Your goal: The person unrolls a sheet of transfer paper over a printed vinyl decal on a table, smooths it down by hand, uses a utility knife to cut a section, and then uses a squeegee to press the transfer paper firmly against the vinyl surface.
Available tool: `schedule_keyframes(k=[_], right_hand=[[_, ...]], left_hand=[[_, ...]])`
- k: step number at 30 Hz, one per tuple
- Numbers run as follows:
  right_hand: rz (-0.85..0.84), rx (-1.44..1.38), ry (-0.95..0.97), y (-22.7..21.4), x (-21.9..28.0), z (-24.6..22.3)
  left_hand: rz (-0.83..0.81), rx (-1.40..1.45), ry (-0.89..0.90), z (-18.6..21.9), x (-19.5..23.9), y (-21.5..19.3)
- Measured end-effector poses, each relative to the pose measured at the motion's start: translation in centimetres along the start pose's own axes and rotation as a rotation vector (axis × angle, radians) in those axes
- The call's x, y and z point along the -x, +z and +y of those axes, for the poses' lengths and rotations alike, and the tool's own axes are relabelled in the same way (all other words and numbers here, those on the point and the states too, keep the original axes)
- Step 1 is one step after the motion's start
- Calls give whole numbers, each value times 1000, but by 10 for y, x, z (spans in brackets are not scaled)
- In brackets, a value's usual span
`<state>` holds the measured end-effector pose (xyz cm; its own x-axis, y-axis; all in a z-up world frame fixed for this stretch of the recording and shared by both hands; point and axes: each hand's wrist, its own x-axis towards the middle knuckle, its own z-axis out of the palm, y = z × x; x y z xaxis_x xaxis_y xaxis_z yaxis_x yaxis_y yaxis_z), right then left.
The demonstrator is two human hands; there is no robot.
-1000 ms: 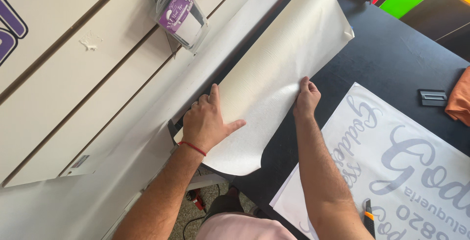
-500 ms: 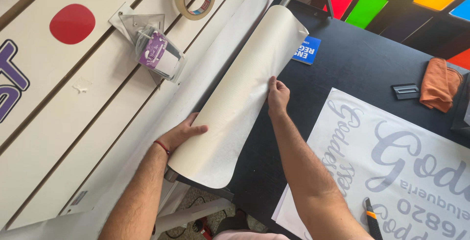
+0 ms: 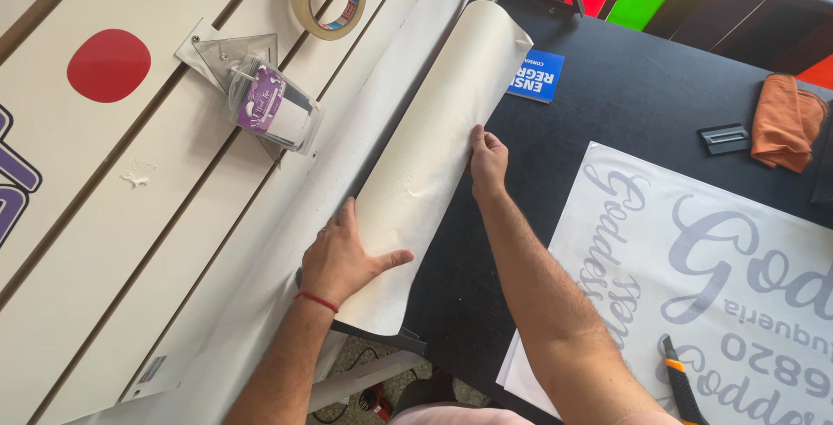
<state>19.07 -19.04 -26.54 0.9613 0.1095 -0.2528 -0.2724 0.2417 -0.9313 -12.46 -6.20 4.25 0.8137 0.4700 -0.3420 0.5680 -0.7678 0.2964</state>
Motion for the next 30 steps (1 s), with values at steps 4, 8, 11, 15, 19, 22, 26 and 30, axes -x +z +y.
schedule_keyframes(k=[4, 8, 11, 15, 19, 22, 26, 30], right_hand=[[-38, 24, 22, 18, 24, -42], [-75, 40, -12, 31, 27, -64], [-72, 87, -64, 33, 26, -78], [-19, 262, -98, 36, 43, -106], [-1, 489, -88, 30, 47, -103], [79, 687, -99, 41, 65, -128], [-22, 740, -783, 55, 68, -126], [-196, 793, -588, 78, 35, -141]], left_hand=[[-47, 72, -18, -25, -17, 0], [-167, 311, 5, -31, -24, -9], [-166, 348, 36, -33, -14, -8], [122, -127, 161, -19, 10, 17], [226, -583, 113, -24, 39, 41], [186, -696, 31, -38, 46, 72], [351, -684, 138, -47, 51, 77], [180, -407, 177, -58, 40, 57]])
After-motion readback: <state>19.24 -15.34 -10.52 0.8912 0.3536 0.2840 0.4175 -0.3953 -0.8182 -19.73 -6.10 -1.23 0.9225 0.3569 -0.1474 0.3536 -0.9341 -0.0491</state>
